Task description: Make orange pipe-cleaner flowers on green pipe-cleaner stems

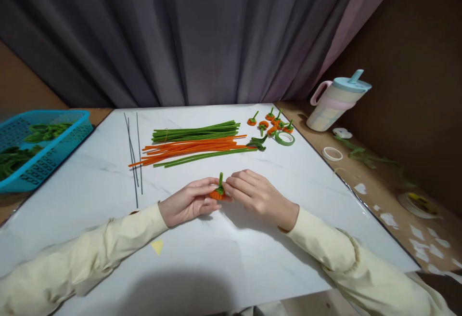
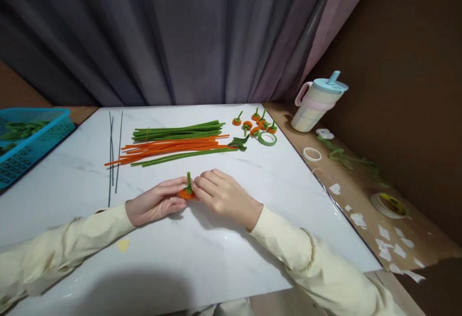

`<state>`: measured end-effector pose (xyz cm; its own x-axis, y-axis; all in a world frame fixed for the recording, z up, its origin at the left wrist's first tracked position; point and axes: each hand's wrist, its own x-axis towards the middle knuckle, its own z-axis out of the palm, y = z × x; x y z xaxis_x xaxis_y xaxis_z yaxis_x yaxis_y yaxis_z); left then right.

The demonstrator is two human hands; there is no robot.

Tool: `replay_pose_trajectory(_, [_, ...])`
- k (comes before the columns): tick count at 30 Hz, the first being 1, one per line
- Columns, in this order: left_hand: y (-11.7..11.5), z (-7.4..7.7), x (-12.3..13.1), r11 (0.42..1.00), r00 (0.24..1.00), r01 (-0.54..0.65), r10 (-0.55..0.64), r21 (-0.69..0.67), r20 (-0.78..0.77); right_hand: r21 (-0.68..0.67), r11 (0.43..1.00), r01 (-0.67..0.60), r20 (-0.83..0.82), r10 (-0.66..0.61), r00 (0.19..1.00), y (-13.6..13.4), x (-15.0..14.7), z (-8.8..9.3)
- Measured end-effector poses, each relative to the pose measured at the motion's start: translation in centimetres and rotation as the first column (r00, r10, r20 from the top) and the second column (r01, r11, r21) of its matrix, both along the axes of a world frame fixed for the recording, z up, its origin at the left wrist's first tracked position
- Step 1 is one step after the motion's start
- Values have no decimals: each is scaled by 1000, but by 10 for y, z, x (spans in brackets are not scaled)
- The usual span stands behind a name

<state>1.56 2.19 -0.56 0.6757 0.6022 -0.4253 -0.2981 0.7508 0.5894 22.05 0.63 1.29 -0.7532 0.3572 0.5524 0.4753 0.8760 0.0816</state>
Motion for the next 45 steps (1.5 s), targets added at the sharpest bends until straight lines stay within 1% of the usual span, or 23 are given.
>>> replay_pose_trajectory(4, [-1,2,1,999,999,42,-42,5,8,-48,999,-2,-38,1,999,0,-3,-4])
replay_pose_trajectory(8, [-2,2,2,999,999,43,-44,28,27,-116,993,31,-81,-40,996,-2,-5,-8])
replay_pose_trajectory(14, [-4,5,3,1000,999,22,-21,17,-25,-81,996,46,-60,-51,997,-5,-6,-8])
replay_pose_trajectory(20, [-7,6,4,995,999,31,-27,94,-40,-83,995,57,-86,-64,994,-11,-8,-5])
replay_pose_trajectory(21, [-8,6,4,993,999,34,-29,111,-43,-104,993,56,-101,-66,993,-11,-8,-4])
replay_pose_trajectory(23, [-9,6,4,989,998,36,-28,144,-54,-212,976,48,-167,-85,982,-12,-8,-4])
replay_pose_trajectory(24, [-9,7,3,986,998,35,-26,160,-60,-290,956,37,-218,-104,970,-12,-8,-4])
replay_pose_trajectory(26, [-8,7,3,981,997,27,-14,192,-70,-456,890,11,-304,-167,938,-11,-7,-3])
replay_pose_trajectory(28, [-8,7,3,976,998,17,-2,217,-70,-566,824,-6,-332,-221,917,-10,-6,-2])
replay_pose_trajectory(30, [-8,6,3,972,998,16,-1,234,-65,-620,785,-7,-325,-249,912,-9,-6,-1])
replay_pose_trajectory(33, [-9,6,4,968,997,33,-14,247,-79,-665,747,-14,-326,-273,905,-9,-7,2])
replay_pose_trajectory(34, [-9,6,4,967,996,42,-19,252,-92,-690,724,-13,-320,-288,903,-10,-7,3])
replay_pose_trajectory(36, [-11,7,4,959,992,65,-31,276,-125,-758,653,-9,-291,-325,900,-10,-8,6])
replay_pose_trajectory(39, [-13,8,5,933,985,101,-45,347,-164,-859,511,-12,-233,-370,899,-11,-8,10])
replay_pose_trajectory(40, [-13,7,5,920,984,109,-46,377,-173,-878,478,-14,-220,-378,899,-11,-8,11])
replay_pose_trajectory(43, [-15,5,5,880,980,123,-36,459,-195,-909,417,-18,-201,-400,894,-11,-8,11])
replay_pose_trajectory(45, [-16,2,5,863,980,130,-35,488,-198,-930,366,-37,-201,-418,886,-11,-9,10])
